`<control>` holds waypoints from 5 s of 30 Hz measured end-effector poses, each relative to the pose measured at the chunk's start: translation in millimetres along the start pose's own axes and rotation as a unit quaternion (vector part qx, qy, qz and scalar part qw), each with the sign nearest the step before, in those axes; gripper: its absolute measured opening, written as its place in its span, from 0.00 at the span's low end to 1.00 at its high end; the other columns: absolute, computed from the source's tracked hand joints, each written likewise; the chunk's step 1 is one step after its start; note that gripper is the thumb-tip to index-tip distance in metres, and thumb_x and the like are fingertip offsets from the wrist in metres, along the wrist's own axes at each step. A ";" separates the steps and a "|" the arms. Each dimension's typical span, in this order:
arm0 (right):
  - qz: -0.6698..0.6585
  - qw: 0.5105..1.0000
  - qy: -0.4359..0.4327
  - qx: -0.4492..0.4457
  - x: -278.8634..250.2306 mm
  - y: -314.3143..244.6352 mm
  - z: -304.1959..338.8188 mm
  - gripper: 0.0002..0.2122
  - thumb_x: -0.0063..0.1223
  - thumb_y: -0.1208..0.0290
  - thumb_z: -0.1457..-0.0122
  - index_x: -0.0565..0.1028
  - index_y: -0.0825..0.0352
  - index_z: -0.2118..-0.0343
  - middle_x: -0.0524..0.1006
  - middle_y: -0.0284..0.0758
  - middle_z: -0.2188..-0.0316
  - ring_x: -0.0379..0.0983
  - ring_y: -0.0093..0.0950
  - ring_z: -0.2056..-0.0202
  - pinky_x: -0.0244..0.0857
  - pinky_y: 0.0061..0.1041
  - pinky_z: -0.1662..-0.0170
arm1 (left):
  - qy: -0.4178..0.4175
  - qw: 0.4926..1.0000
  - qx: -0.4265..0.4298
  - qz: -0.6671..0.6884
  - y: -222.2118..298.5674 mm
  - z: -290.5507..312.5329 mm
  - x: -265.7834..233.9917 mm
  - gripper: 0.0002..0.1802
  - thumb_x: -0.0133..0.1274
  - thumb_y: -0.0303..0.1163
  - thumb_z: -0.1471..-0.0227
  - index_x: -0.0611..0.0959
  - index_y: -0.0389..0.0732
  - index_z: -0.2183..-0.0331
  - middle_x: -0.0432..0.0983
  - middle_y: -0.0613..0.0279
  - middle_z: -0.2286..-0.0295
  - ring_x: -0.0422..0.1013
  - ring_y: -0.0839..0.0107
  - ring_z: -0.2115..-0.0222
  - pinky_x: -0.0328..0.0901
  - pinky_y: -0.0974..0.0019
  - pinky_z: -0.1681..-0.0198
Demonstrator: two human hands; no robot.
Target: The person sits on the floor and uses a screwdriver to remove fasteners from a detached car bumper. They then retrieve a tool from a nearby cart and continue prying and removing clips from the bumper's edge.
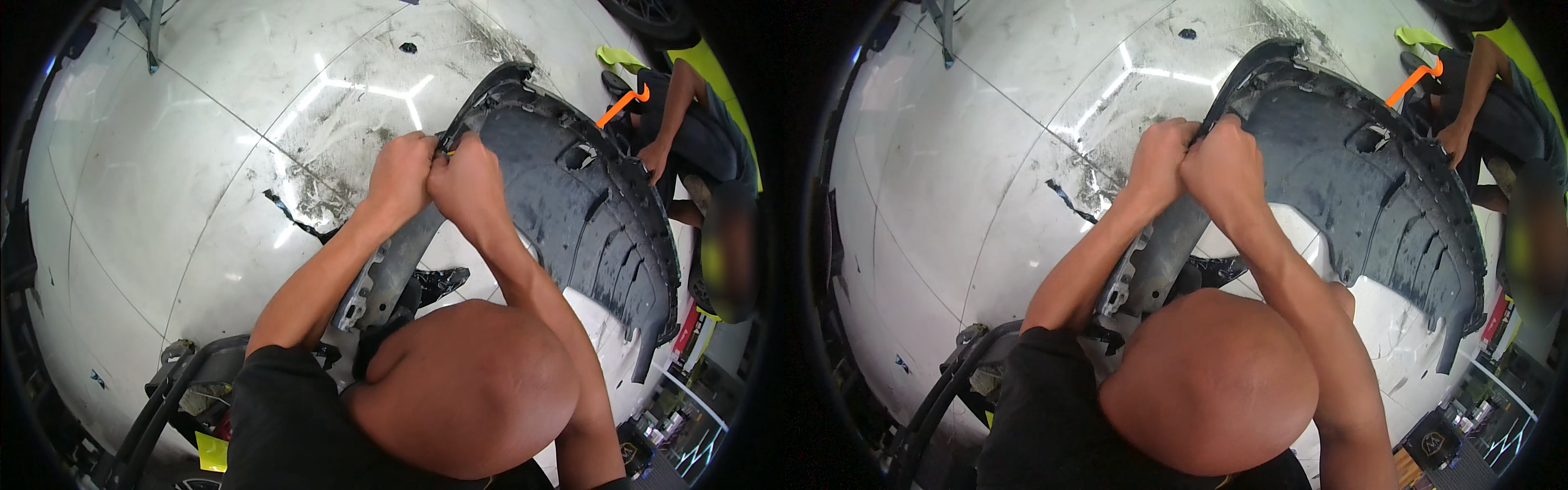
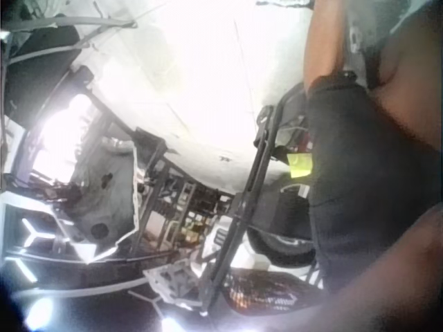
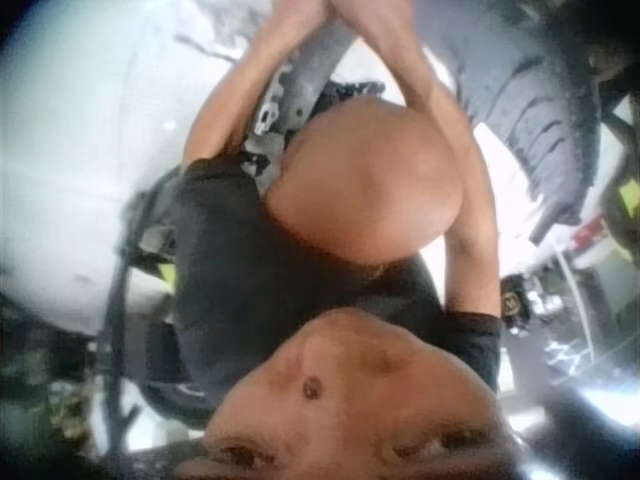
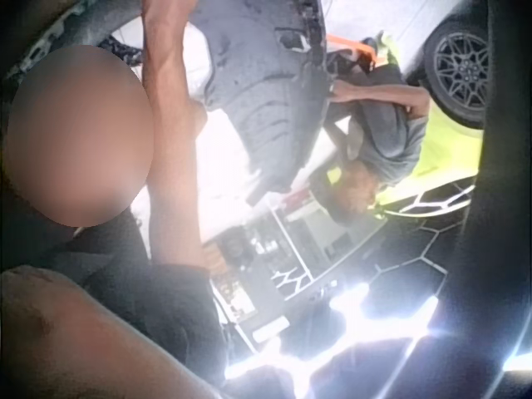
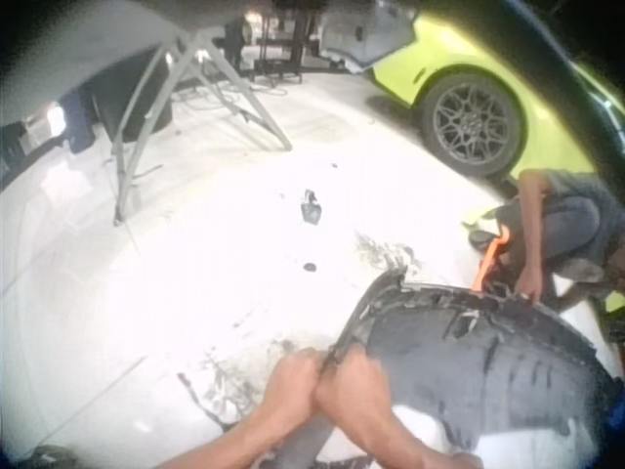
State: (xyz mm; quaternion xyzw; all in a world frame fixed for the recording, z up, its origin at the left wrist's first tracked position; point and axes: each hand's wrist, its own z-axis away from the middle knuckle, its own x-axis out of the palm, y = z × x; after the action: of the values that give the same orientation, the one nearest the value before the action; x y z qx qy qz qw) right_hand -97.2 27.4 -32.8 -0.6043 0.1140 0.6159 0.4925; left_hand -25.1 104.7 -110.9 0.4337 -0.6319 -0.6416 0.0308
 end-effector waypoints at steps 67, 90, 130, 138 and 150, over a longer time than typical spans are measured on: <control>-0.208 0.962 0.176 0.005 71.0 265.0 23.8 0.10 0.45 0.73 0.35 0.74 0.74 0.57 0.77 0.40 0.70 0.74 0.29 0.66 0.68 0.29 0.61 | -0.343 0.830 -0.240 0.370 -68.9 -54.9 15.8 0.13 0.57 0.36 0.42 0.75 0.36 0.66 0.67 0.58 0.73 0.65 0.69 0.71 0.60 0.61 0.66; -0.140 0.981 0.119 0.061 56.8 241.1 -17.7 0.02 0.47 0.79 0.42 0.72 0.71 0.69 0.74 0.46 0.75 0.70 0.42 0.73 0.66 0.33 0.65 | -0.084 0.877 -0.206 0.426 -70.3 -54.3 57.0 0.19 0.52 0.44 0.32 0.74 0.41 0.72 0.65 0.77 0.75 0.58 0.84 0.71 0.55 0.76 0.66; -0.276 0.955 -0.031 0.101 60.9 28.3 -17.9 0.25 0.61 0.54 0.38 0.75 0.71 0.83 0.76 0.39 0.86 0.74 0.32 0.82 0.66 0.37 0.74 | -0.059 0.861 -0.295 0.411 -56.9 -83.7 45.1 0.12 0.51 0.23 0.40 0.84 0.31 0.56 0.84 0.59 0.67 0.78 0.76 0.73 0.73 0.73 0.69; -0.527 0.838 -0.065 0.127 66.7 33.2 -4.5 0.18 0.59 0.64 0.37 0.76 0.71 0.81 0.69 0.30 0.88 0.61 0.18 0.83 0.57 0.29 0.79 | -0.070 0.888 -0.291 0.349 -40.7 -95.7 38.1 0.08 0.55 0.22 0.45 0.86 0.30 0.66 0.82 0.58 0.74 0.75 0.78 0.78 0.68 0.74 0.76; -0.338 0.930 -0.012 0.142 66.8 25.3 5.0 0.18 0.61 0.64 0.45 0.74 0.76 0.82 0.73 0.44 0.87 0.73 0.34 0.82 0.65 0.38 0.76 | -0.194 0.804 -0.348 0.441 -29.9 -109.1 31.4 0.19 0.43 0.35 0.32 0.78 0.30 0.51 0.81 0.56 0.61 0.76 0.73 0.67 0.72 0.67 0.62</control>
State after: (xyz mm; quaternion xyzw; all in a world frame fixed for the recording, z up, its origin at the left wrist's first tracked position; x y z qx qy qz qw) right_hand -104.8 50.0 -100.3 -0.5234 -0.0166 0.3977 0.7534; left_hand 35.5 6.6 -133.1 -0.0653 -0.4819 -0.8066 0.3360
